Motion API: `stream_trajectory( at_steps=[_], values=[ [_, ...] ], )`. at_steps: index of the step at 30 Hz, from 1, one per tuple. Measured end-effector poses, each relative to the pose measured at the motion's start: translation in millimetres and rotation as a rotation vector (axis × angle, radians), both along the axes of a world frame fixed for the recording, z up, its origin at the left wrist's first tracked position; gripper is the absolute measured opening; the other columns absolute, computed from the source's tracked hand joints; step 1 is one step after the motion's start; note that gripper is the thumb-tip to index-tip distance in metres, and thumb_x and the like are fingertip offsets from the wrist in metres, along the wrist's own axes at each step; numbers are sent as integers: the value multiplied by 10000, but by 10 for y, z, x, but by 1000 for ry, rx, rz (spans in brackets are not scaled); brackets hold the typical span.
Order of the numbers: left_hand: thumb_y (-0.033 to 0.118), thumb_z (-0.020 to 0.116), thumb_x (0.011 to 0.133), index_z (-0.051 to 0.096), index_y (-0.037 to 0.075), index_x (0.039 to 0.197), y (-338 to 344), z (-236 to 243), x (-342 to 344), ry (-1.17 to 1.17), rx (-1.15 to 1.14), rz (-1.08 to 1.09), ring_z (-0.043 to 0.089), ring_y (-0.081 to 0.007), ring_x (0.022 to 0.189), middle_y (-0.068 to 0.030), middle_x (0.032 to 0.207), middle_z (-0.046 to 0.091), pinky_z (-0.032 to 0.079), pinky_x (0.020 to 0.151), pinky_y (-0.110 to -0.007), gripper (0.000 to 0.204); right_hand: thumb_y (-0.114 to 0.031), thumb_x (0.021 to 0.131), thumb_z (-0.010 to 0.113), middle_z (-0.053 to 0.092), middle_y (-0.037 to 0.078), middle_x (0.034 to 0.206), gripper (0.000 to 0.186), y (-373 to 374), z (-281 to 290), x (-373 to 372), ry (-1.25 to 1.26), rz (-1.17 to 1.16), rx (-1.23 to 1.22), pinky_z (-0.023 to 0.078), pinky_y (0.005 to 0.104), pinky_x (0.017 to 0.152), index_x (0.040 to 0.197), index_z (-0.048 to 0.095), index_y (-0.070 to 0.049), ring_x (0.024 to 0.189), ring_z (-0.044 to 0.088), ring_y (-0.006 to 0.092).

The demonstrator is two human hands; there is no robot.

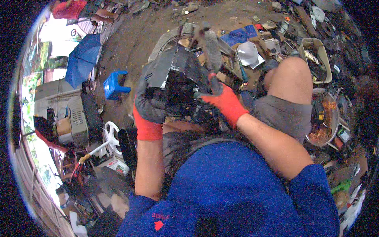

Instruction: The person sits on the ground and uses a hammer to strike a black plastic casing, then removes a small metal piece from the interior. They continue to hit the casing with the hammer and inspect the inside while another person stands nearby.

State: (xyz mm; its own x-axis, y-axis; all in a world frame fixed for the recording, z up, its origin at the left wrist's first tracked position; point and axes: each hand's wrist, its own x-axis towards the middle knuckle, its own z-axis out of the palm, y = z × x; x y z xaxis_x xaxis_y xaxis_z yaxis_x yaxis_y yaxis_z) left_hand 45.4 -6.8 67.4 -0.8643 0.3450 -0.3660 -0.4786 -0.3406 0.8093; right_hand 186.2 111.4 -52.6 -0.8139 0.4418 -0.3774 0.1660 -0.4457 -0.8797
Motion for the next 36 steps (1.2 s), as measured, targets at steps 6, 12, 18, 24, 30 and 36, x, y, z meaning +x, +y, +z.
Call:
stream_trajectory(
  at_steps=[6, 12, 18, 24, 30, 36],
  values=[
    [263, 535, 929, 608, 62, 1100, 67, 4, 96, 119, -80, 7, 578, -106, 661, -45, 878, 626, 476, 511, -190, 274, -296, 729, 792, 622, 87, 1124, 699, 26, 162, -35, -11, 4, -24, 444, 305, 909, 1290, 490, -8, 1022, 578, 170],
    [267, 511, 944, 574, 90, 1182, -149, -170, -50, 24, 54, -198, 587, -219, 1041, -66, 1144, 605, 501, 871, -391, 304, -376, 670, 819, 590, 158, 1200, 854, -105, -120, -81, -76, -18, 170, 448, 338, 926, 1349, 428, -37, 1089, 578, 235],
    [353, 679, 827, 539, 57, 1206, -445, 210, 266, 885, -1076, -402, 572, -282, 1072, -155, 1154, 577, 482, 880, -415, 501, -377, 648, 829, 578, 169, 1213, 940, -118, -114, -50, -71, -8, 205, 442, 343, 932, 1401, 365, -60, 1079, 580, 257],
    [378, 771, 691, 526, 85, 1236, -485, 107, -281, 1721, -1463, -570, 495, -401, 1163, -245, 1263, 490, 436, 938, -459, 666, -349, 680, 817, 603, 105, 1146, 817, -83, -19, -51, -42, 8, 41, 452, 318, 898, 1342, 439, -54, 1018, 578, 189],
    [208, 646, 790, 561, 97, 1190, -456, 104, -573, 1709, -1600, -513, 619, -344, 975, -141, 1190, 583, 515, 790, -420, 423, -357, 757, 774, 628, 32, 1054, 565, -1, 343, 7, -28, 23, -20, 446, 286, 837, 1200, 565, -74, 956, 557, 124],
    [319, 581, 829, 647, 118, 1057, -109, 445, -669, 1624, -1600, -462, 628, -349, 936, -148, 997, 655, 509, 771, -443, 312, -327, 864, 674, 622, -26, 940, 329, 180, 217, 23, 62, -104, -253, 453, 286, 748, 1076, 614, -83, 841, 562, 98]
  ],
)
